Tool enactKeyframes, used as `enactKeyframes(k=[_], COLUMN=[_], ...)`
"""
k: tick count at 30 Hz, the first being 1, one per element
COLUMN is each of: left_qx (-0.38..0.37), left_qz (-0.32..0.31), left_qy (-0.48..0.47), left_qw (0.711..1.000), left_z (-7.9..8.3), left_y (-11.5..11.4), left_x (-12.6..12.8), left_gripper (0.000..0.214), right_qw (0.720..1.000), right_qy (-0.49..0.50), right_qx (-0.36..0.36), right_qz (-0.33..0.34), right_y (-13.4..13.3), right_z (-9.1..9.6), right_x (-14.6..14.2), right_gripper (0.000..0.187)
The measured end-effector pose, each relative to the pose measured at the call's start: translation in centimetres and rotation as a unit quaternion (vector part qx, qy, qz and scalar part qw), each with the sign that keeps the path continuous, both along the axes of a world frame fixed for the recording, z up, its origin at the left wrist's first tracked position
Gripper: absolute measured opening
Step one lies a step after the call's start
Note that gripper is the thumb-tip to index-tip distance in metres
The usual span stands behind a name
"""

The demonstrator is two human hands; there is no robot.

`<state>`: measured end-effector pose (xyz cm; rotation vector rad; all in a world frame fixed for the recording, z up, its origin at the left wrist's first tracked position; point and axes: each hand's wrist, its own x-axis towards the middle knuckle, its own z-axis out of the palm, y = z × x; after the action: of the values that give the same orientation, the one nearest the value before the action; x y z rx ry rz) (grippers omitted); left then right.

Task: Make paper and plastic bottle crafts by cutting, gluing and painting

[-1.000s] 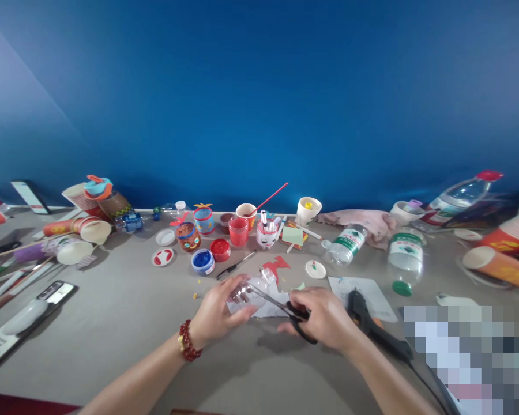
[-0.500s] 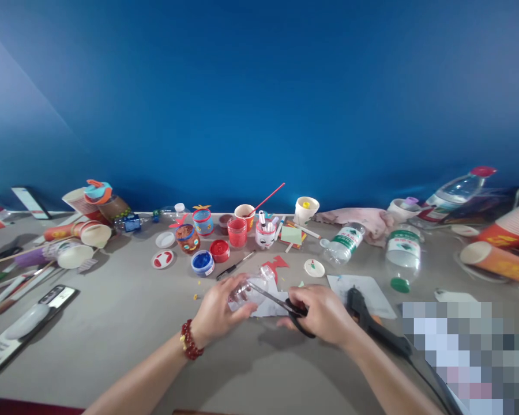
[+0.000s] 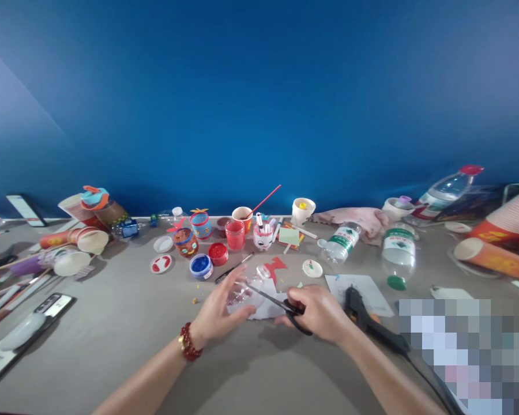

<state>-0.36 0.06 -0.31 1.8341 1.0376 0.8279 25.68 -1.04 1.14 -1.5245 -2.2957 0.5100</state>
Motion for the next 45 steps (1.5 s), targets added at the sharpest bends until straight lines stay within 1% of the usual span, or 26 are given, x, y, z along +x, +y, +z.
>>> enactKeyframes(k=[3, 6, 8, 10, 15, 19, 24, 27, 29, 31, 32, 34, 35, 36, 37, 38, 39, 40, 41, 42, 43, 45], left_qx=[-0.035, -0.105, -0.148, -0.174, -0.209, -0.236, -0.262, -0.26, -0.249, -0.23, -0.21, -0.135, -0.081, -0.017, 0.057, 0.138, 0.216, 0.281, 0.33, 0.358, 0.367, 0.324], left_qz=[-0.072, -0.102, -0.089, -0.067, -0.031, -0.032, -0.03, -0.028, -0.015, 0.027, 0.057, 0.11, 0.117, 0.109, 0.074, 0.022, -0.045, -0.088, -0.1, -0.09, -0.067, -0.002], left_qy=[-0.082, -0.157, -0.191, -0.199, -0.21, -0.25, -0.264, -0.287, -0.307, -0.317, -0.307, -0.253, -0.212, -0.176, -0.154, -0.135, -0.112, -0.091, -0.073, -0.059, -0.052, -0.073], left_qw=[0.993, 0.977, 0.966, 0.962, 0.955, 0.938, 0.928, 0.922, 0.918, 0.92, 0.926, 0.952, 0.967, 0.978, 0.984, 0.981, 0.969, 0.951, 0.936, 0.928, 0.926, 0.943], left_z=[0.4, 0.4, 0.2, 0.0, -0.2, -0.3, -0.3, -0.4, -0.5, -0.8, -0.8, -0.7, -0.5, -0.3, 0.0, 0.2, 0.4, 0.6, 0.7, 0.7, 0.8, 1.5], left_y=[0.2, 0.5, 0.6, 0.5, -0.2, -0.4, -0.3, -0.2, -0.1, 0.1, 0.1, -0.1, -0.3, -0.6, -1.0, -1.3, -1.7, -1.9, -2.0, -2.0, -1.9, -1.5], left_x=[-0.4, -0.6, -0.5, -0.2, 1.0, 1.3, 1.6, 2.0, 2.4, 2.6, 2.5, 2.0, 1.5, 1.0, 0.4, -0.2, -0.8, -1.4, -1.8, -2.2, -2.4, -2.6], left_gripper=[0.077, 0.067, 0.057, 0.052, 0.048, 0.048, 0.049, 0.045, 0.043, 0.045, 0.046, 0.045, 0.043, 0.043, 0.047, 0.054, 0.058, 0.061, 0.065, 0.067, 0.067, 0.064], right_qw=[1.0, 0.999, 0.999, 0.998, 0.998, 0.997, 0.997, 0.998, 0.998, 0.997, 0.996, 0.995, 0.995, 0.996, 0.996, 0.997, 0.996, 0.995, 0.993, 0.989, 0.987, 0.982], right_qy=[-0.009, -0.021, -0.028, -0.035, -0.041, -0.038, -0.039, -0.046, -0.058, -0.075, -0.081, -0.088, -0.087, -0.081, -0.069, -0.051, -0.025, 0.006, 0.038, 0.071, 0.104, 0.163], right_qx=[-0.001, 0.002, 0.009, 0.016, 0.023, 0.038, 0.045, 0.027, 0.005, -0.017, -0.026, -0.035, -0.038, -0.041, -0.045, -0.05, -0.056, -0.06, -0.064, -0.067, -0.067, -0.055], right_qz=[0.015, 0.034, 0.044, 0.048, 0.052, 0.054, 0.055, 0.047, 0.039, 0.029, 0.027, 0.023, 0.022, 0.023, 0.028, 0.041, 0.06, 0.079, 0.096, 0.107, 0.106, 0.073], right_y=[-0.1, -0.1, 0.0, -0.1, -0.4, -0.5, -0.4, -0.2, -0.1, 0.1, 0.2, 0.3, 0.4, 0.4, 0.5, 0.5, 0.6, 0.6, 0.7, 0.8, 0.9, 1.2], right_z=[0.1, 0.3, 0.3, 0.3, 0.2, 0.1, -0.2, -0.4, -0.5, -0.5, -0.6, -0.7, -0.7, -0.7, -0.7, -0.7, -0.6, -0.5, -0.3, -0.2, 0.0, 0.3], right_x=[-0.2, -0.3, -0.3, -0.4, -0.6, -0.5, -0.5, -0.6, -0.8, -0.9, -0.9, -0.9, -0.9, -0.8, -0.6, -0.4, 0.0, 0.3, 0.8, 1.3, 1.8, 2.7], right_gripper=[0.047, 0.045, 0.043, 0.041, 0.039, 0.04, 0.044, 0.043, 0.043, 0.043, 0.042, 0.04, 0.039, 0.036, 0.034, 0.033, 0.032, 0.033, 0.035, 0.037, 0.039, 0.038])
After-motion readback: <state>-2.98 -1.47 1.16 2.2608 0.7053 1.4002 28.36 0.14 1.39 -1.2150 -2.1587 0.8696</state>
